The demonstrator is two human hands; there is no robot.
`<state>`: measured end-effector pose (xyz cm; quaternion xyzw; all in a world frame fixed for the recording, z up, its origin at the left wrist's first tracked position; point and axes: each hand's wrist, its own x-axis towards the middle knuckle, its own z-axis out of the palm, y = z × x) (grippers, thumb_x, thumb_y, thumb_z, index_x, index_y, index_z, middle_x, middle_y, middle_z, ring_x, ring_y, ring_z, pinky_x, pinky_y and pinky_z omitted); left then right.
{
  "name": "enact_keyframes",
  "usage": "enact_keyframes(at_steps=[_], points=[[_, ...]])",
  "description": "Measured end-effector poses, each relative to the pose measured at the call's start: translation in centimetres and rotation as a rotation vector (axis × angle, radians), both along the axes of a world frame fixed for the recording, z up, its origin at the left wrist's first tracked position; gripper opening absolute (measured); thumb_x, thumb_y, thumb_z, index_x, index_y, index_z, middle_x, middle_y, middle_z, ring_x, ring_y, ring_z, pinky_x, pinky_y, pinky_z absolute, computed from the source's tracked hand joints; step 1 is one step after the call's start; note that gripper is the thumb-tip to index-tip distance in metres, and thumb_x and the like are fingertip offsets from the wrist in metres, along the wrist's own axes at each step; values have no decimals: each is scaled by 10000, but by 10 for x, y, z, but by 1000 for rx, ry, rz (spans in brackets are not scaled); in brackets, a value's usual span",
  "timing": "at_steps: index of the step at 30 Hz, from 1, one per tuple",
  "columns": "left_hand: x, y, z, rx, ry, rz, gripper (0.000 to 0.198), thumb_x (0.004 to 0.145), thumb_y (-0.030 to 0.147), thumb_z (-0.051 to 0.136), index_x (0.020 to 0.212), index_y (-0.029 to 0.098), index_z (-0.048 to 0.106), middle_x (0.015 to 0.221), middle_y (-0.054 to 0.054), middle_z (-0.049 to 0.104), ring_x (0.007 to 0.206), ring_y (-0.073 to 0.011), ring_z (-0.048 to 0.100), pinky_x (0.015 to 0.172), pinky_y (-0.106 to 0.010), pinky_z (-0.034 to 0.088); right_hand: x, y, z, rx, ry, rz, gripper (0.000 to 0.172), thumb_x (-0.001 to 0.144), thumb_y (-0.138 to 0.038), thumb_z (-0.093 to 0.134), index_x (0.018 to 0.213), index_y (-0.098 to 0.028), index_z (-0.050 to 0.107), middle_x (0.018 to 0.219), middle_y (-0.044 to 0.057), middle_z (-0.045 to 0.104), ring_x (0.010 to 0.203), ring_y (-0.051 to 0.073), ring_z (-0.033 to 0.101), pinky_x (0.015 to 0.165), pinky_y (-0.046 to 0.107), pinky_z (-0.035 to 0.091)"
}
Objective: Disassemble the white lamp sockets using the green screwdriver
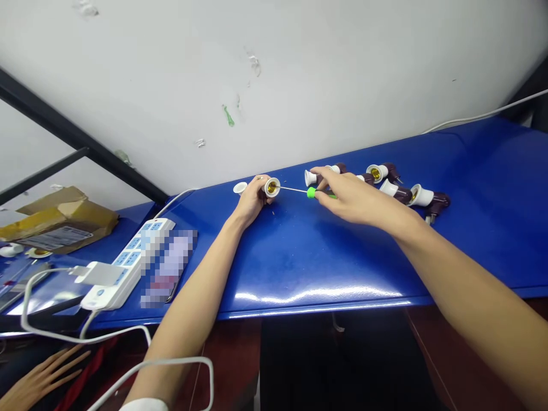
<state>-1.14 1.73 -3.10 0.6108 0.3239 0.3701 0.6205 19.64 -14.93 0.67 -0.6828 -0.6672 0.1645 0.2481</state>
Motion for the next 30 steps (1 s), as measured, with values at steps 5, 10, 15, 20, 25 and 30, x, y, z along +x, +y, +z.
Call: enact_keyframes(at_steps=[5, 10, 15, 20, 25, 30], points=[[1, 1, -1, 3, -17, -7, 157, 857, 249, 669, 743, 179, 588, 664, 6, 536, 543, -101, 483, 493, -209, 391, -2, 1, -2, 20, 30, 21, 582, 1074, -236, 519, 1645, -143, 459, 1324, 167, 770, 1281, 348, 685, 1041, 456, 560], [1, 0, -1, -17, 5, 4, 167, 878, 256, 679, 756, 178, 597, 681, 2, 543, 548, -101, 484, 498, -212, 395, -2, 1, -3, 46, 8, 31, 565, 1068, -251, 516, 1624, -156, 489, 1308, 168, 779, 1201, 350, 720, 980, 439, 581], [0, 1, -2, 3, 7, -25, 173, 865, 278, 678, 756, 180, 586, 680, 3, 551, 548, -98, 481, 501, -211, 395, 1, 0, -3, 40, 12, 48, 585, 1038, -238, 545, 1617, -163, 502, 1297, 157, 787, 1174, 338, 730, 971, 427, 585], [0, 2, -3, -4, 10, -26, 207, 856, 294, 701, 747, 186, 562, 681, 9, 543, 544, -94, 481, 504, -210, 397, 1, -1, 0, 16, 70, 52, 611, 1030, -239, 557, 1632, -159, 483, 1321, 140, 777, 1215, 319, 714, 1000, 418, 577], [-1, 3, -5, 24, 8, -41, 194, 846, 303, 693, 748, 181, 578, 692, 9, 545, 544, -91, 482, 502, -210, 399, 0, -1, 0, -1, 52, 27, 605, 1041, -221, 538, 1637, -142, 471, 1326, 157, 772, 1217, 328, 717, 1005, 432, 573], [-1, 4, -5, 22, 25, -41, 215, 836, 338, 709, 764, 188, 572, 681, 9, 547, 543, -95, 477, 494, -212, 386, -1, -2, 0, 23, 55, 24, 598, 1037, -244, 554, 1627, -169, 487, 1302, 143, 782, 1216, 331, 720, 993, 433, 583]])
